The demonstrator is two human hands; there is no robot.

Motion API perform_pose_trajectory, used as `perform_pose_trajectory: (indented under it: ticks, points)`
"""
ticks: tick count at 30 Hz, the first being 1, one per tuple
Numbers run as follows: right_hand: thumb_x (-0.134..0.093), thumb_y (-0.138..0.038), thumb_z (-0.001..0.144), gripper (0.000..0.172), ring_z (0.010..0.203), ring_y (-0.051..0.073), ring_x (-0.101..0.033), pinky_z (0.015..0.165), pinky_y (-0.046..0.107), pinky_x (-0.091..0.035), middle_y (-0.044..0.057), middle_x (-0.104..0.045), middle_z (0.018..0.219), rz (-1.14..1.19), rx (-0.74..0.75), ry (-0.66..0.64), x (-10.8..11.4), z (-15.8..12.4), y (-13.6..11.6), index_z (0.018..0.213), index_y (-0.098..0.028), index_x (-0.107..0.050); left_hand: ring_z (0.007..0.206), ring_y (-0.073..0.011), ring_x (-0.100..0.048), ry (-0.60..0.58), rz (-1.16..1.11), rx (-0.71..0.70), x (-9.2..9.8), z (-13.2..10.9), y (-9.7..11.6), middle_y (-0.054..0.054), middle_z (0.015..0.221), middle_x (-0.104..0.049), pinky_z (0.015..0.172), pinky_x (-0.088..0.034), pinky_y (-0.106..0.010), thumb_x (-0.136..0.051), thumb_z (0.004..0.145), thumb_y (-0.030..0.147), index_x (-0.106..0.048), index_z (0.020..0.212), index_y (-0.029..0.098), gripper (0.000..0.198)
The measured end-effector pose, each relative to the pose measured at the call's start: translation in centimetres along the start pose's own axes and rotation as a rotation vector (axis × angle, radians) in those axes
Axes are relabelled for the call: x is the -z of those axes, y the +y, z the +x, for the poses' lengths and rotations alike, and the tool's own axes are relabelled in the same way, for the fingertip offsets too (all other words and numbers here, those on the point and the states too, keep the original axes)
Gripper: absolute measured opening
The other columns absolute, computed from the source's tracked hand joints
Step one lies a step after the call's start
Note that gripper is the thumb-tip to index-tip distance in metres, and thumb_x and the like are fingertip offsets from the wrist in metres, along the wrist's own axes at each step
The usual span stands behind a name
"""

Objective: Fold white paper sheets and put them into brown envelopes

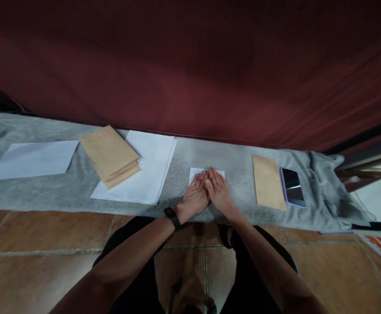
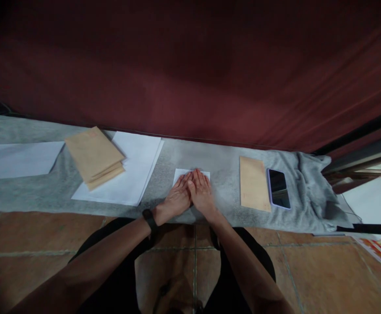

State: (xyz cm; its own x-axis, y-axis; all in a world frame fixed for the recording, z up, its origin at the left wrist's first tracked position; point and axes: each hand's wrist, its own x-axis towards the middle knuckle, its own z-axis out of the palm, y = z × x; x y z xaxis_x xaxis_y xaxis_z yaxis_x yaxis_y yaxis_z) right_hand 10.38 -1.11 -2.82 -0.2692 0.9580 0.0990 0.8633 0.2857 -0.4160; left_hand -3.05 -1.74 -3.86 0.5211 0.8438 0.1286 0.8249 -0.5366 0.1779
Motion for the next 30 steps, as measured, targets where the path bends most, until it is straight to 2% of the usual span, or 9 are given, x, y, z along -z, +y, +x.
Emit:
perform_pose_trajectory:
  ticks: [4,11,15,22,30]
  points:
    - [-0.026,-0.034,0.111,0.057,0.159,0.023,-0.028,0.130,0.047,-0.023,0.014,-0.034,0.170,-0.111,0.041,-0.006,0.2,-0.4,0.5,0.162,-0.012,-0.037,0.161,-0.0253,-0.020,0.002,-0.012,0.101,0.9,-0.4,-0.8,-0.017,0.171,-0.030,0.132,-0.021,-0.048,-0.031,0.105,0.024,-0.029,0.163,0.007,0.061]
    - [-0.035,-0.041,0.111,0.061,0.158,0.031,-0.030,0.128,0.052,-0.025,0.019,-0.032,0.169,-0.229,0.038,0.059,-0.2,-0.9,1.4,0.162,-0.006,-0.036,0.162,-0.0277,-0.019,-0.021,0.028,0.216,2.0,-1.0,-2.2,-0.018,0.171,-0.028,0.132,-0.020,-0.046,-0.034,0.108,0.042,-0.034,0.161,0.004,0.065]
    - [-0.035,-0.043,0.111,0.063,0.156,0.032,-0.034,0.127,0.051,-0.026,0.020,-0.036,0.168,-0.256,0.042,0.118,-0.4,-1.1,2.2,0.161,-0.005,-0.037,0.162,-0.0288,-0.019,-0.013,0.061,0.230,2.0,-1.2,-2.5,-0.019,0.171,-0.026,0.132,-0.021,-0.045,-0.035,0.107,0.050,-0.033,0.161,0.003,0.072]
    - [-0.029,-0.047,0.111,0.067,0.154,0.033,-0.037,0.126,0.052,-0.027,0.021,-0.037,0.167,-0.269,0.048,0.146,-0.4,-1.7,3.6,0.161,-0.002,-0.035,0.161,-0.0301,-0.021,-0.015,0.075,0.231,2.1,-1.2,-2.3,-0.020,0.171,-0.026,0.131,-0.020,-0.047,-0.037,0.106,0.052,-0.031,0.162,0.003,0.075]
    - [-0.029,-0.046,0.111,0.066,0.153,0.033,-0.037,0.125,0.053,-0.028,0.022,-0.040,0.165,-0.253,0.033,0.168,-0.1,-2.0,4.3,0.161,-0.004,-0.035,0.161,-0.0306,-0.023,-0.013,0.104,0.225,2.3,-1.2,-2.1,-0.020,0.170,-0.029,0.131,-0.019,-0.048,-0.035,0.106,0.053,-0.032,0.162,0.003,0.074]
